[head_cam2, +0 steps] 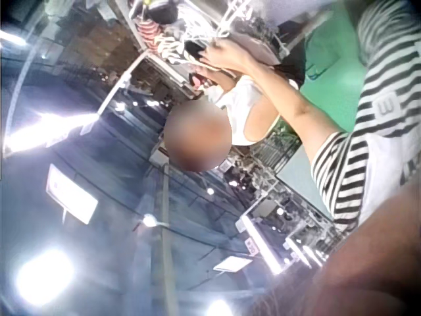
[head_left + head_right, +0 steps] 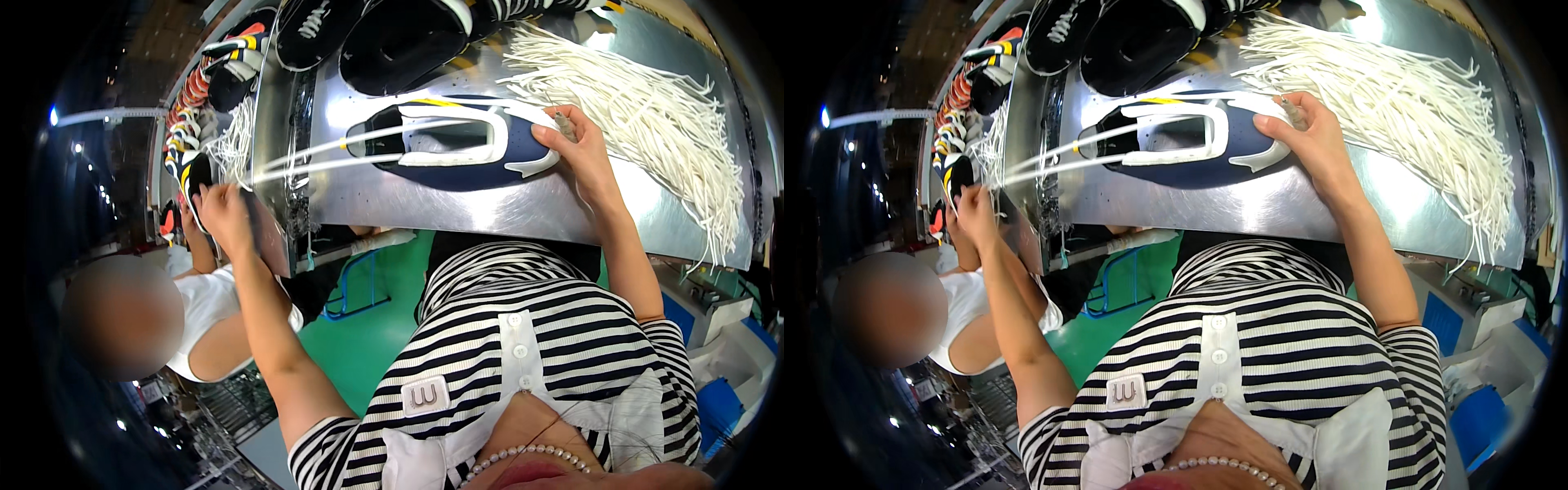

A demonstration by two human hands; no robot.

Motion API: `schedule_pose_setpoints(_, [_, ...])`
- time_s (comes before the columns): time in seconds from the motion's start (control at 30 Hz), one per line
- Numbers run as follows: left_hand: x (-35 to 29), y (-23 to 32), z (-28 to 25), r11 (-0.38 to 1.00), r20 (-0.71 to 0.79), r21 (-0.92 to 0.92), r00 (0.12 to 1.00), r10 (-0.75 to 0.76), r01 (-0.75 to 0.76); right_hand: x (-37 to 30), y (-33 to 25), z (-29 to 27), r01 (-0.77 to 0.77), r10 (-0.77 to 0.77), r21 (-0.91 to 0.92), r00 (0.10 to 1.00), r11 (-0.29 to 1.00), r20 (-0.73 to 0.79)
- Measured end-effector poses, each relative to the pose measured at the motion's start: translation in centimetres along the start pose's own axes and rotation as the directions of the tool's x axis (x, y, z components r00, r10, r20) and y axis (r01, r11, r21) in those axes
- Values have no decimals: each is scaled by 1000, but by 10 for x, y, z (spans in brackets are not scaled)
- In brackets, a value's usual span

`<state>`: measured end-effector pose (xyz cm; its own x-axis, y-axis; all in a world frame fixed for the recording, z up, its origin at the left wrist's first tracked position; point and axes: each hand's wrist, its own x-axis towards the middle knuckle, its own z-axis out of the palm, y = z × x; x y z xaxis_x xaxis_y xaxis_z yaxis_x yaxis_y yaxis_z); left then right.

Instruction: The person laces shoe uppers, threading laces through the eyelets using a small pointed tool and adjusting them into place by hand.

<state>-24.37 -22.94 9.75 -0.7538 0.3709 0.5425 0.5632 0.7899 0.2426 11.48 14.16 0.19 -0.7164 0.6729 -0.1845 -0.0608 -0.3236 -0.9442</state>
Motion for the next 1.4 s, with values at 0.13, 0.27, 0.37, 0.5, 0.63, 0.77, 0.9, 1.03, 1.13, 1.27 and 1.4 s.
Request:
schedule_pose_setpoints(0.13, [-7, -60, -20, 995, -108, 77, 992, 72, -64, 1, 16, -3, -15, 21, -134, 999, 991, 37])
schedule_pose_setpoints(0.27, [-62, 179, -6, 681, 426, -720, 859, 285, 131, 8, 22, -7, 57, -88, -579, 996, 813, -26])
schedule_pose_setpoints(0.37, [-64, 227, -4, 469, 255, -872, 692, 676, -136, 4, 8, -11, 267, -368, -639, 929, 722, -27])
schedule_pose_setpoints(0.5, [-66, 245, 29, 559, 274, -829, 860, 431, -16, -6, -19, 6, 259, -255, -257, 966, 931, 49])
schedule_pose_setpoints(0.63, [-77, 274, 59, 552, 170, -817, 845, 507, -167, -3, -16, 45, 245, -152, -275, 935, 930, 320])
schedule_pose_setpoints(0.77, [-80, 262, 56, 661, 256, -731, 830, 495, -169, 6, 0, 48, 153, -123, -80, 949, 985, 291])
schedule_pose_setpoints(0.9, [-93, 214, 58, 803, 538, -590, 703, 465, -80, 18, 10, 45, -50, 56, -44, 987, 998, 151])
schedule_pose_setpoints(1.03, [-74, 217, 102, 572, 953, -255, 102, 286, 780, 17, 29, 54, 59, -36, -252, 995, 966, 96])
schedule_pose_setpoints(1.13, [-70, 239, 107, 385, 961, -159, 53, 272, 909, 17, 26, 59, 102, -90, -441, 995, 892, 47])
schedule_pose_setpoints(1.27, [-96, 240, 102, 506, 898, -416, 429, 97, 756, 15, 30, 64, 92, -66, -514, 995, 853, 68])
schedule_pose_setpoints(1.4, [-111, 251, 100, 505, 707, -641, 700, 97, 578, 11, 24, 61, 147, -120, -625, 989, 766, 86])
